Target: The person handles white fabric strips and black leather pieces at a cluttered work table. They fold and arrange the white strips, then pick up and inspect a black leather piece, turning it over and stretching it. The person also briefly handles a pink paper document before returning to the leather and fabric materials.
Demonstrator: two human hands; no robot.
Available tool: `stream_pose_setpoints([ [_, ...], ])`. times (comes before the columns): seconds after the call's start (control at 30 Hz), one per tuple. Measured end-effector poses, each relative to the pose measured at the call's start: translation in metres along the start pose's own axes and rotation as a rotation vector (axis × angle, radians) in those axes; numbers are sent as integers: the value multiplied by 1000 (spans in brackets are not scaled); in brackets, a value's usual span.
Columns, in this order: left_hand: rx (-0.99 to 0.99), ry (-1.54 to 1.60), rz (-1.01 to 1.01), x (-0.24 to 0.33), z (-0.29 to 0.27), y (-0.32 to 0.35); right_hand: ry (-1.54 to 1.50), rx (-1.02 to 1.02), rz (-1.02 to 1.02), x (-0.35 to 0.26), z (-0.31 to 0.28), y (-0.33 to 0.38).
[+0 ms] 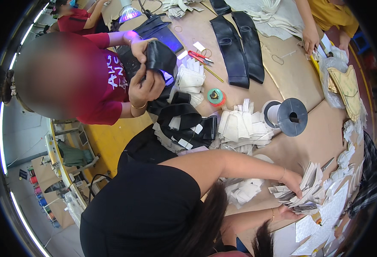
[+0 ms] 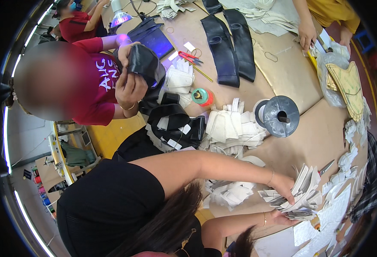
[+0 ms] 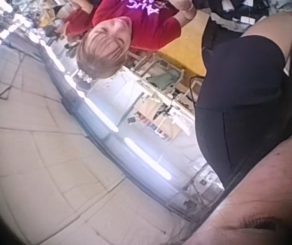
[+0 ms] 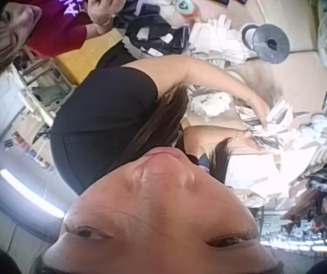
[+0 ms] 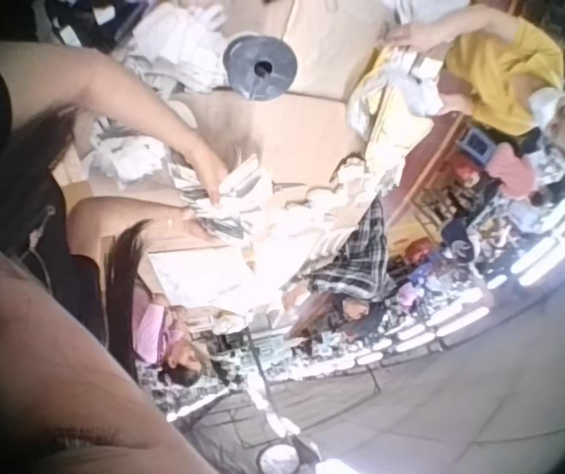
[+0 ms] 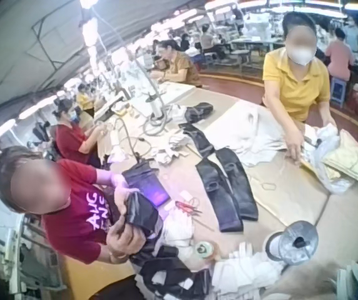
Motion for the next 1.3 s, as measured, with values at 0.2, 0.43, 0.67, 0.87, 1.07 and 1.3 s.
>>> stream_pose_setpoints([
  [0.2, 69, -192, 201, 56, 14, 9, -52, -76, -29, -41, 49, -2],
  [0.43, 139, -292, 392, 119, 31, 36, 51, -168, -161, -75, 112, 8],
  [0.67, 235, -369, 442, 154, 36, 73, 3, -262, -180, -81, 153, 35],
  [0.87, 275, -430, 465, 170, 35, 104, 93, -312, -195, -94, 184, 46],
  [1.07, 298, -410, 516, 177, 32, 126, 155, -360, -216, -105, 206, 56],
  [1.3, 336, -457, 509, 182, 32, 136, 193, -377, -215, -108, 211, 65],
])
Point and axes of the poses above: each hand's wrist, its own y-axis away from the middle knuckle, its own z-axis out of the palm, x = y × z, the point moved 6 cm from there along -y, towards the middle knuckle
